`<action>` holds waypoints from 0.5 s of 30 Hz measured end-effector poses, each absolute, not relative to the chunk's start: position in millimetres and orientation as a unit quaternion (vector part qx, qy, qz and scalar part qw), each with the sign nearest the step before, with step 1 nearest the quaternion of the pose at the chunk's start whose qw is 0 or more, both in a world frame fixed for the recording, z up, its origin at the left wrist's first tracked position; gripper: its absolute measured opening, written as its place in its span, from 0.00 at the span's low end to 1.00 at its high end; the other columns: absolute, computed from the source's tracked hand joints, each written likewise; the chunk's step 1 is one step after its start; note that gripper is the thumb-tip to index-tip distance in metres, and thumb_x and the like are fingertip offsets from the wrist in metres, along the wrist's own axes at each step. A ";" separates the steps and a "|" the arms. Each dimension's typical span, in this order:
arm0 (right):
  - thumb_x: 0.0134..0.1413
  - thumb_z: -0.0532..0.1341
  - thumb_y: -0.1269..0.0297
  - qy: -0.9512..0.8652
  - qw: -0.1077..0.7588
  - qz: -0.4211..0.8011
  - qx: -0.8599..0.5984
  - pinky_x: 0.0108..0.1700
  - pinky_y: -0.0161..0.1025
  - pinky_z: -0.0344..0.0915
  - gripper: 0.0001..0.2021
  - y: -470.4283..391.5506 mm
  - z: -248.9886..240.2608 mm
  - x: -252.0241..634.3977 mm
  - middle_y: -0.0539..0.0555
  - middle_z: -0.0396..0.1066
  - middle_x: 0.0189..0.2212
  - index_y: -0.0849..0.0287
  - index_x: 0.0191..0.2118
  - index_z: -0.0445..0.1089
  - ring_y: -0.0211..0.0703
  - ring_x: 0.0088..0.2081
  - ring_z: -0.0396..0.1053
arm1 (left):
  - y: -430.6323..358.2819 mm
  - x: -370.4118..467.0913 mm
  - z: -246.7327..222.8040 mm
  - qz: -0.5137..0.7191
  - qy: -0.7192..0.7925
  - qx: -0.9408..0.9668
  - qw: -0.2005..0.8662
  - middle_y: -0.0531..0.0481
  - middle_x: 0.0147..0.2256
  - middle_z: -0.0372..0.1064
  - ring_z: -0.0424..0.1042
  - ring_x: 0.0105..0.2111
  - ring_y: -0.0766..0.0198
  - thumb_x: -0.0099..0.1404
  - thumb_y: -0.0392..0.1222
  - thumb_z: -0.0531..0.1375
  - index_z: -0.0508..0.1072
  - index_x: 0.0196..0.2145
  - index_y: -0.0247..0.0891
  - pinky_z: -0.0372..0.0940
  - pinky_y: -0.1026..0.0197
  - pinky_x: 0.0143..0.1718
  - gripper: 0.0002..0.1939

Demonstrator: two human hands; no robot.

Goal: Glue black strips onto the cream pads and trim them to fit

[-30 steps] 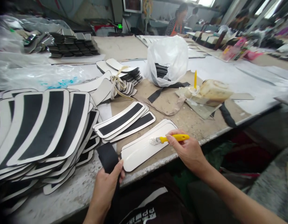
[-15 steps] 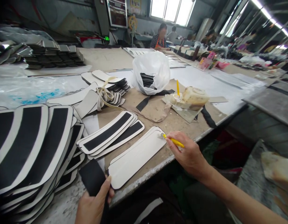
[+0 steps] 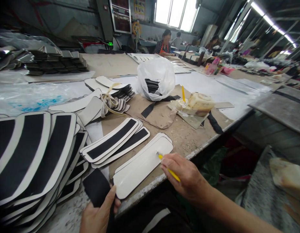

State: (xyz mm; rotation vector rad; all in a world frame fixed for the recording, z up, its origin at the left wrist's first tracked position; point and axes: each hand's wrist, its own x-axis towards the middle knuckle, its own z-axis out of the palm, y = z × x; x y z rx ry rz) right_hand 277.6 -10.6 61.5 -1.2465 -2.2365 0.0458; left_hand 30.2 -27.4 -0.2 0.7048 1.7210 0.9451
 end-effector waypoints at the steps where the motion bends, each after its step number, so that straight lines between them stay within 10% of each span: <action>1: 0.56 0.56 0.76 -0.832 0.289 0.003 -0.474 0.44 0.40 0.70 0.13 -9.2 61.9 279.4 0.58 0.71 0.38 0.59 0.46 0.65 0.44 0.42 0.69 | -28.1 31.0 0.2 0.399 0.711 0.287 0.503 0.52 0.15 0.66 0.63 0.17 0.62 0.48 0.62 0.62 0.72 0.24 0.35 0.59 0.60 0.24 0.23; 15: 0.57 0.58 0.67 -0.665 0.412 0.308 -0.541 0.34 0.32 0.69 0.04 -19.9 62.5 203.7 0.51 0.73 0.30 0.57 0.35 0.70 0.38 0.32 0.72 | -31.0 26.9 -4.9 0.411 0.666 0.283 0.554 0.53 0.16 0.67 0.63 0.17 0.66 0.56 0.54 0.59 0.70 0.27 0.34 0.58 0.64 0.23 0.17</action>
